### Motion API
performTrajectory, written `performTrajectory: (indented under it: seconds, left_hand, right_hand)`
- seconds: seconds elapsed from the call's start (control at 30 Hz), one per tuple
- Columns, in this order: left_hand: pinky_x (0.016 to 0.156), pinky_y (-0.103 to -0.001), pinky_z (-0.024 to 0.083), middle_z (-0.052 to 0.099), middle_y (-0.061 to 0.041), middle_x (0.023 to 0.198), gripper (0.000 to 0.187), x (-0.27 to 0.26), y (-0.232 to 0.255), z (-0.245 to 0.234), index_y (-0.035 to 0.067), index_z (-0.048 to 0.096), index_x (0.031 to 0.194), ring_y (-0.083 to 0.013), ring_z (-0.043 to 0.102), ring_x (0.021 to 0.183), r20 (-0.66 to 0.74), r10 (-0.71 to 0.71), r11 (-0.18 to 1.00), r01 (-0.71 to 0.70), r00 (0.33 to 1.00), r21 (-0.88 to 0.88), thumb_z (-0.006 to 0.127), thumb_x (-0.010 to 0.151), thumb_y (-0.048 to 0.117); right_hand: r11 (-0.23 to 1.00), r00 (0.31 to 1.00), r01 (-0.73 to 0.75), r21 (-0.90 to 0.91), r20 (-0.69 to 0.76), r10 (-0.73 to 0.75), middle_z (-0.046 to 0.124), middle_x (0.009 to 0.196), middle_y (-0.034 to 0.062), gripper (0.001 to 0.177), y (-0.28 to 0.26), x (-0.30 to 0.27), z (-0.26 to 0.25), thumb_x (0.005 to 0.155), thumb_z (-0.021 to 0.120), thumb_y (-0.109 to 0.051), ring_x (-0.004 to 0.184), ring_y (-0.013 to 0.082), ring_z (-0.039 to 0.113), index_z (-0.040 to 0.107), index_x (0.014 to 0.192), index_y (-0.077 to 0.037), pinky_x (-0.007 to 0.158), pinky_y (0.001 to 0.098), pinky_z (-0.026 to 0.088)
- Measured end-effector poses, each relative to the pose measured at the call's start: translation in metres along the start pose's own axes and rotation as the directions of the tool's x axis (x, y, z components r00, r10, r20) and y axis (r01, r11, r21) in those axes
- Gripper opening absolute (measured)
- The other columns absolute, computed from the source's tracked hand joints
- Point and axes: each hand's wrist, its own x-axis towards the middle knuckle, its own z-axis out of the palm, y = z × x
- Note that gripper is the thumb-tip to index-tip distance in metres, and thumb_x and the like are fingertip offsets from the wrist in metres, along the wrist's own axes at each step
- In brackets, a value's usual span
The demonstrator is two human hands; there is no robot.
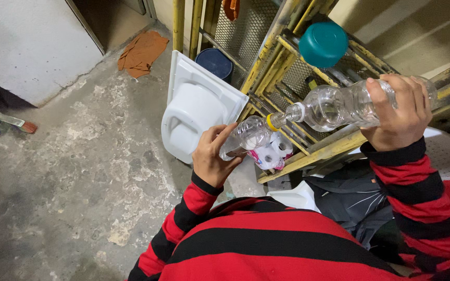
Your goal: The person picks up and opens a clear plastic bottle, pours liquid from it into a second clear plastic bottle, and then places both bottles down before closing a garage door.
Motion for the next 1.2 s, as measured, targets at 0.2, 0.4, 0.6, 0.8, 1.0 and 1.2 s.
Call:
performTrajectory:
  seconds: [0.2,0.4,0.6,0.8,1.0,1.2]
  left_hand:
    - [0.087,-0.039,0.056,0.066,-0.009,0.120,0.083,-0.001,-0.001,0.001,0.017,0.066,0.134,-0.0285,0.066,0.106,0.006,0.010,1.000,-0.010,1.000,0.000,0.094,0.057,0.013]
    - [0.087,-0.039,0.056,0.067,-0.009,0.120,0.082,-0.002,0.000,0.002,0.017,0.066,0.134,-0.0285,0.066,0.106,0.005,0.011,1.000,-0.011,1.000,0.005,0.094,0.056,0.012]
    - [0.088,-0.039,0.056,0.067,-0.009,0.119,0.083,-0.003,0.002,0.001,0.017,0.066,0.134,-0.0282,0.066,0.106,0.005,0.012,1.000,-0.012,1.000,0.000,0.094,0.056,0.012]
    - [0.088,-0.038,0.056,0.067,-0.009,0.120,0.083,-0.003,0.003,-0.001,0.017,0.066,0.134,-0.0280,0.066,0.105,0.010,0.003,1.000,-0.003,1.000,-0.010,0.094,0.056,0.012]
    - [0.089,-0.038,0.056,0.066,-0.009,0.120,0.082,-0.004,0.004,-0.001,0.018,0.066,0.133,-0.0282,0.066,0.107,0.010,-0.003,1.000,0.003,1.000,-0.013,0.094,0.056,0.012]
    - [0.089,-0.038,0.056,0.066,-0.009,0.121,0.082,-0.005,0.002,-0.002,0.017,0.066,0.133,-0.0284,0.066,0.107,0.004,0.002,1.000,-0.002,1.000,-0.012,0.093,0.056,0.012]
  right_hand:
    - [0.999,1.000,0.015,-0.029,-0.006,-0.016,0.061,0.125,0.0145,0.051,0.001,-0.001,-0.001,0.096,0.084,-0.023,0.118,0.0350,0.062,0.062,0.139,-0.010,0.108,0.0492,0.048]
    - [1.000,1.000,0.007,-0.030,0.013,-0.006,0.060,0.126,0.0134,0.044,0.003,-0.005,-0.001,0.101,0.082,-0.025,0.117,0.0335,0.061,0.061,0.136,-0.010,0.108,0.0478,0.048]
    - [0.998,1.000,0.030,-0.049,-0.004,-0.030,0.060,0.126,0.0140,0.046,-0.001,0.001,-0.005,0.098,0.083,-0.026,0.117,0.0340,0.063,0.062,0.135,-0.010,0.109,0.0495,0.049]
    - [0.999,1.000,0.016,-0.044,-0.002,-0.016,0.061,0.125,0.0142,0.047,0.001,-0.003,-0.003,0.097,0.084,-0.027,0.119,0.0344,0.063,0.061,0.134,-0.010,0.111,0.0510,0.049]
    - [0.997,1.000,0.015,-0.070,0.021,-0.014,0.061,0.127,0.0120,0.046,0.006,-0.009,-0.001,0.101,0.085,-0.026,0.119,0.0322,0.062,0.060,0.137,-0.012,0.111,0.0486,0.047]
    - [0.997,1.000,0.021,-0.070,0.006,-0.020,0.061,0.127,0.0133,0.047,0.004,-0.004,-0.002,0.097,0.081,-0.029,0.118,0.0337,0.063,0.061,0.137,-0.012,0.111,0.0503,0.049]
